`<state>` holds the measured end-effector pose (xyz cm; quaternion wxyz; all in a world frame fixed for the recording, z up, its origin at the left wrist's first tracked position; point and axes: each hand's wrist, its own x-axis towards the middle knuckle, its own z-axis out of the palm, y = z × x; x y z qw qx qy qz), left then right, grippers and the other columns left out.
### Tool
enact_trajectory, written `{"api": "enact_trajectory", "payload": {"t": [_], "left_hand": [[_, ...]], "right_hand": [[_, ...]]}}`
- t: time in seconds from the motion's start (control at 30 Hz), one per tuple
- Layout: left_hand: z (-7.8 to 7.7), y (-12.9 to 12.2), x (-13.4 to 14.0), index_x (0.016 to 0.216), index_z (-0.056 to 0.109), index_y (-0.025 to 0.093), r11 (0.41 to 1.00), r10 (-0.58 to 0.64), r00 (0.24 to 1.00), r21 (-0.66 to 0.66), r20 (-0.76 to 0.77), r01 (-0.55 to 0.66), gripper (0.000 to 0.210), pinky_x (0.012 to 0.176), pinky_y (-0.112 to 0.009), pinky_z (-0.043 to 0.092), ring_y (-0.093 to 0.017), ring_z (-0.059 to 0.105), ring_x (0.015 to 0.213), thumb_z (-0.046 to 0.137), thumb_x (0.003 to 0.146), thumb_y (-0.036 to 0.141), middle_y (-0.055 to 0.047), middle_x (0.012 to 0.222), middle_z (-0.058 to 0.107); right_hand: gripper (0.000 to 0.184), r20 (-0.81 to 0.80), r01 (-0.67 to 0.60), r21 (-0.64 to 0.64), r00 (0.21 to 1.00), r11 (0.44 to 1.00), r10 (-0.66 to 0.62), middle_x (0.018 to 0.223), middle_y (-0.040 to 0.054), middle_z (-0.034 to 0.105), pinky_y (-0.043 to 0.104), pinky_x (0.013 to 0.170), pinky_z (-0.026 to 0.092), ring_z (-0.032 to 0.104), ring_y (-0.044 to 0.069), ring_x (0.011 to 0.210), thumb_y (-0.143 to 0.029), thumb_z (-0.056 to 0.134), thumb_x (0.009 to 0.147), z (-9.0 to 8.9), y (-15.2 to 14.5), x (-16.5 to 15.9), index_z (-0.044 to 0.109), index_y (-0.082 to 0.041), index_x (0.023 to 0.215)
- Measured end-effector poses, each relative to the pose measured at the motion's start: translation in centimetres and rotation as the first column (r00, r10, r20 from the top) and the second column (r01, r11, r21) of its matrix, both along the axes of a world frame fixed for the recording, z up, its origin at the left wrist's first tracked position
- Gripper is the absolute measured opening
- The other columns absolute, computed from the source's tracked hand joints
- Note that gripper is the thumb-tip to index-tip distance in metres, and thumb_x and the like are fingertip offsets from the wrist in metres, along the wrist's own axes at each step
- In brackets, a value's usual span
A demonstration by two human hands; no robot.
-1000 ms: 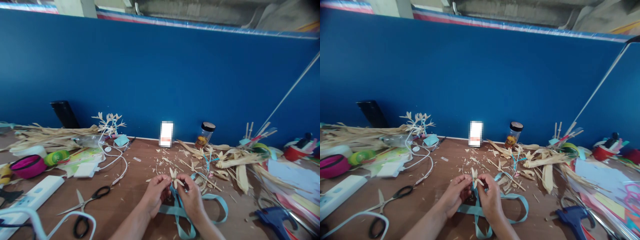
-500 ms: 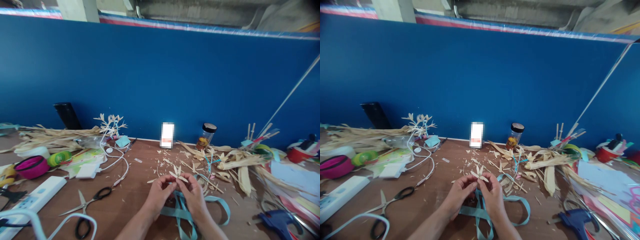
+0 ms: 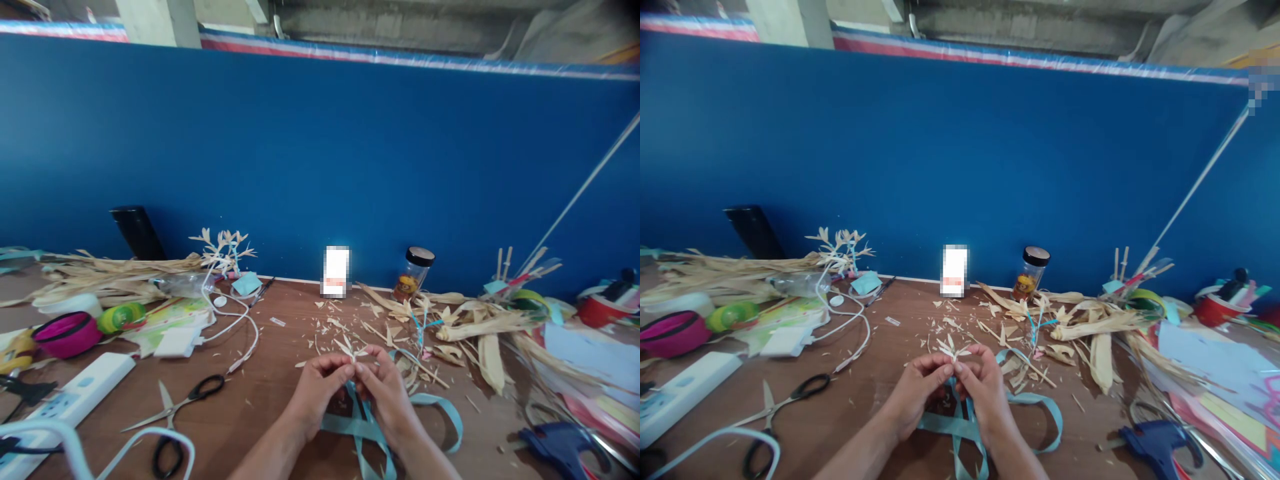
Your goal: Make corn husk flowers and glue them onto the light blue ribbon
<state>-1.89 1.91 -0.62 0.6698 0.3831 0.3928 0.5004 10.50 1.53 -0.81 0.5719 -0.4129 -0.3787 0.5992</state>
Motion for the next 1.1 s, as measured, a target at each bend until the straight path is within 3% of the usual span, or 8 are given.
{"api": "enact_trajectory", "payload": {"t": [0.2,0.43,0.67,0.83,1.1], "left_hand": [[-0.01,-0.13,-0.35,0.067,0.06,0.014,0.997,-0.063,0.989,-0.041,0.135,0.069,0.016,0.054,-0.022,0.039,-0.011,0.055,0.054,0.07,0.063,0.026,0.0,0.06,0.06],[0.17,-0.18,-0.28,0.063,0.059,0.013,0.999,-0.053,0.979,-0.001,0.199,0.054,0.016,0.053,-0.024,0.04,-0.011,0.054,0.05,0.068,0.066,0.025,0.0,0.056,0.059],[0.32,-0.22,-0.21,0.066,0.063,0.013,0.999,-0.037,0.993,-0.021,0.108,0.04,0.016,0.047,-0.018,0.03,-0.008,0.05,0.049,0.07,0.064,0.027,0.0,0.057,0.059],[0.27,-0.18,-0.24,0.068,0.065,0.012,0.996,-0.074,0.996,0.059,0.046,0.071,0.019,0.048,-0.019,0.029,-0.008,0.048,0.053,0.066,0.068,0.031,-0.001,0.059,0.057],[0.25,0.12,-0.33,0.061,0.059,0.013,0.994,0.084,0.996,0.079,-0.028,-0.081,0.023,0.047,-0.018,0.027,-0.006,0.039,0.049,0.064,0.07,0.034,0.003,0.055,0.051]], "right_hand": [[0.038,-0.075,-0.149,-0.023,0.986,0.989,0.147,0.049,-0.0073,0.052,0.014,0.041,0.028,0.041,0.004,0.041,-0.031,0.071,0.067,-0.1,0.02,0.13,0.042,-0.02,0.089],[0.037,-0.112,-0.194,-0.004,0.975,0.981,0.192,0.062,-0.0029,0.058,0.016,0.047,0.033,0.047,0.005,0.051,-0.029,0.073,0.066,0.25,-0.03,0.08,0.047,-0.018,0.088],[0.037,-0.113,-0.185,0.021,0.976,0.982,0.187,0.054,-0.0067,0.053,0.018,0.047,0.032,0.044,0.006,0.047,-0.029,0.072,0.066,0.2,0.0,0.15,0.042,-0.021,0.086],[0.04,-0.092,-0.155,-0.019,0.984,0.988,0.152,0.052,-0.0078,0.051,0.018,0.045,0.03,0.044,0.007,0.045,-0.032,0.073,0.064,0.18,-0.01,0.3,0.041,-0.022,0.085],[0.039,0.011,-0.106,-0.003,0.994,0.994,0.106,0.063,-0.0018,0.061,0.018,0.048,0.035,0.05,0.009,0.053,-0.033,0.072,0.064,0.86,-0.3,-0.15,0.048,-0.019,0.091]]}}
